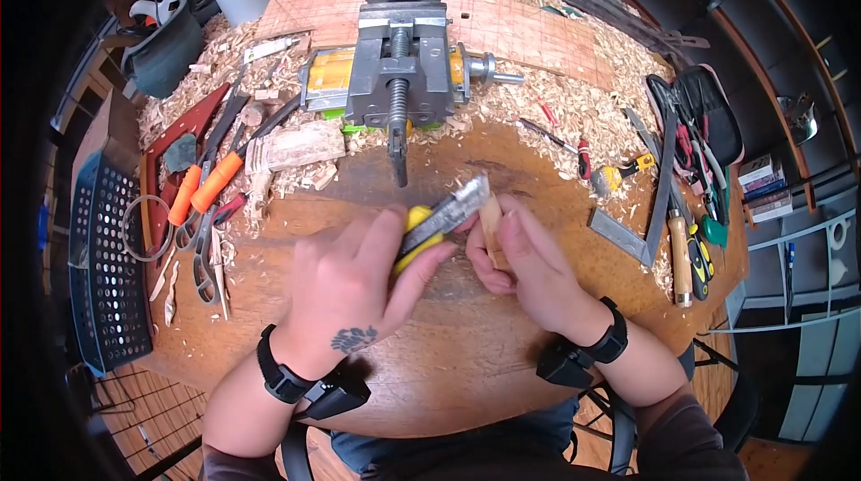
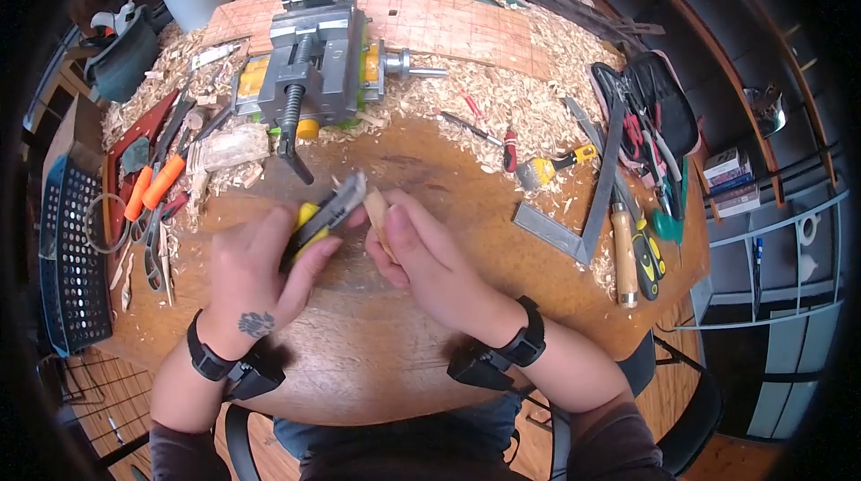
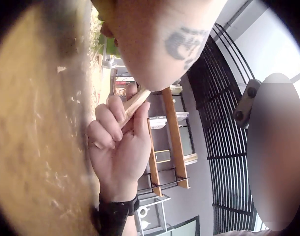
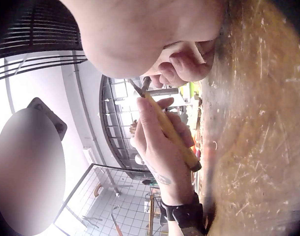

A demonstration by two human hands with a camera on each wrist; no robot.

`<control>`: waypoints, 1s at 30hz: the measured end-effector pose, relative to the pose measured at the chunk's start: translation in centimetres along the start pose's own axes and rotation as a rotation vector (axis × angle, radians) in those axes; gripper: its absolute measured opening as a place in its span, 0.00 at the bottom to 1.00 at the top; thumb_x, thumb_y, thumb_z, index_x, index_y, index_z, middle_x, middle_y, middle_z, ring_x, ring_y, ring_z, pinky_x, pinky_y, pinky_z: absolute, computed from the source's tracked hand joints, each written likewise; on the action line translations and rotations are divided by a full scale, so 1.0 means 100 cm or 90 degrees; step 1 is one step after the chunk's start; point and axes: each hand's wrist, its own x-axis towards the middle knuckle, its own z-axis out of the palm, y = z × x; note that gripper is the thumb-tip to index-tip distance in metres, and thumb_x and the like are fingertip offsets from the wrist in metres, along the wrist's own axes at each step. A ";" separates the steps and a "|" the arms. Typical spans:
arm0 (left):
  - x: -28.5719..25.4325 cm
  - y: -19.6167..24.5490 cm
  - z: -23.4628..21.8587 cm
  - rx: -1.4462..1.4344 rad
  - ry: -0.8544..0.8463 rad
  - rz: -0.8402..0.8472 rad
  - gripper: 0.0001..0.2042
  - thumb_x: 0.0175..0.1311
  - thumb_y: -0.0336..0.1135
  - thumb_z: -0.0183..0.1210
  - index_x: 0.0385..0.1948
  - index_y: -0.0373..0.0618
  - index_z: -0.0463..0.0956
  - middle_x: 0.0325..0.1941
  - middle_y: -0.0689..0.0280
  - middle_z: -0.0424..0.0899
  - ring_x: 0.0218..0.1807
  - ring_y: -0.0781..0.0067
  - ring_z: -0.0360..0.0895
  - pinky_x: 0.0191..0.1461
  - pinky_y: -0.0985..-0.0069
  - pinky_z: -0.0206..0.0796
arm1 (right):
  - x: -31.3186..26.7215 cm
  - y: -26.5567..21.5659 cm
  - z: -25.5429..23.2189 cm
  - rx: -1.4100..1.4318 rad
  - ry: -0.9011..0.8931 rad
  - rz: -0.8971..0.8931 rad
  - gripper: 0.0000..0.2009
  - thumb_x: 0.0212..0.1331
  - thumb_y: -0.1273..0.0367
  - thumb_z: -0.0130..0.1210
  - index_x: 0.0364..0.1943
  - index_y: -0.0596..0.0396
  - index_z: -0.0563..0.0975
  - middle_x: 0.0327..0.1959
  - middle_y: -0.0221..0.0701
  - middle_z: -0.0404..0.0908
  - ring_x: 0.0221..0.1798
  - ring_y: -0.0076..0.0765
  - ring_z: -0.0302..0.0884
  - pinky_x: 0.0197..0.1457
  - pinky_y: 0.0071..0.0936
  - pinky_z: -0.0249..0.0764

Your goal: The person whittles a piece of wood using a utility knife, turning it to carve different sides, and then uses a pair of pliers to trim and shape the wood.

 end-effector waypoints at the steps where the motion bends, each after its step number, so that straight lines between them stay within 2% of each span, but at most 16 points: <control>1: -0.001 0.001 0.001 0.000 0.001 -0.001 0.16 0.62 0.43 0.71 0.38 0.39 0.80 0.24 0.58 0.81 0.21 0.57 0.81 0.24 0.66 0.70 | -0.001 0.001 -0.001 -0.001 -0.001 0.000 0.25 0.82 0.46 0.32 0.56 0.53 0.70 0.31 0.22 0.66 0.29 0.16 0.60 0.33 0.15 0.59; 3: -0.003 0.004 0.003 -0.036 -0.026 -0.017 0.17 0.61 0.42 0.72 0.41 0.38 0.81 0.26 0.55 0.82 0.25 0.51 0.81 0.29 0.64 0.72 | -0.002 0.003 -0.004 0.015 -0.006 0.035 0.27 0.81 0.44 0.33 0.59 0.53 0.68 0.32 0.23 0.68 0.30 0.15 0.60 0.33 0.16 0.59; 9: -0.002 0.005 -0.001 -0.011 -0.092 0.014 0.18 0.60 0.43 0.72 0.41 0.38 0.82 0.26 0.57 0.82 0.24 0.54 0.82 0.29 0.65 0.72 | -0.004 0.004 -0.003 -0.022 -0.019 0.019 0.24 0.81 0.46 0.38 0.61 0.50 0.66 0.33 0.23 0.68 0.31 0.15 0.61 0.34 0.17 0.60; 13: -0.003 0.007 0.000 -0.014 -0.083 0.027 0.18 0.60 0.44 0.72 0.42 0.38 0.82 0.26 0.57 0.82 0.24 0.54 0.82 0.28 0.65 0.72 | -0.003 0.005 -0.005 0.007 -0.052 0.016 0.21 0.81 0.48 0.40 0.60 0.50 0.66 0.33 0.22 0.68 0.32 0.15 0.61 0.34 0.16 0.60; 18: -0.002 0.007 0.000 0.009 -0.075 0.013 0.19 0.59 0.44 0.73 0.42 0.37 0.82 0.26 0.57 0.82 0.24 0.55 0.82 0.28 0.65 0.72 | -0.001 0.007 -0.002 -0.003 0.003 0.029 0.16 0.82 0.55 0.43 0.56 0.52 0.69 0.33 0.21 0.69 0.33 0.13 0.63 0.35 0.17 0.62; 19: -0.003 0.008 0.001 0.008 -0.075 0.013 0.19 0.59 0.44 0.73 0.42 0.37 0.82 0.26 0.57 0.82 0.24 0.55 0.82 0.28 0.65 0.72 | -0.001 0.009 -0.002 -0.003 0.004 0.029 0.16 0.82 0.55 0.43 0.56 0.52 0.69 0.33 0.21 0.69 0.33 0.13 0.63 0.35 0.17 0.62; 21: -0.003 0.009 0.002 0.010 -0.030 0.010 0.19 0.59 0.43 0.73 0.42 0.36 0.82 0.26 0.57 0.82 0.24 0.55 0.81 0.28 0.66 0.72 | 0.001 0.014 -0.001 -0.126 0.044 -0.031 0.16 0.81 0.53 0.44 0.55 0.49 0.69 0.30 0.18 0.67 0.26 0.11 0.56 0.28 0.14 0.54; 30: -0.004 0.013 0.000 0.039 -0.036 0.001 0.20 0.59 0.44 0.73 0.43 0.36 0.82 0.26 0.58 0.80 0.23 0.56 0.81 0.27 0.66 0.70 | 0.001 0.011 -0.003 -0.135 0.045 -0.037 0.20 0.79 0.50 0.46 0.49 0.54 0.73 0.25 0.18 0.68 0.25 0.12 0.59 0.27 0.16 0.56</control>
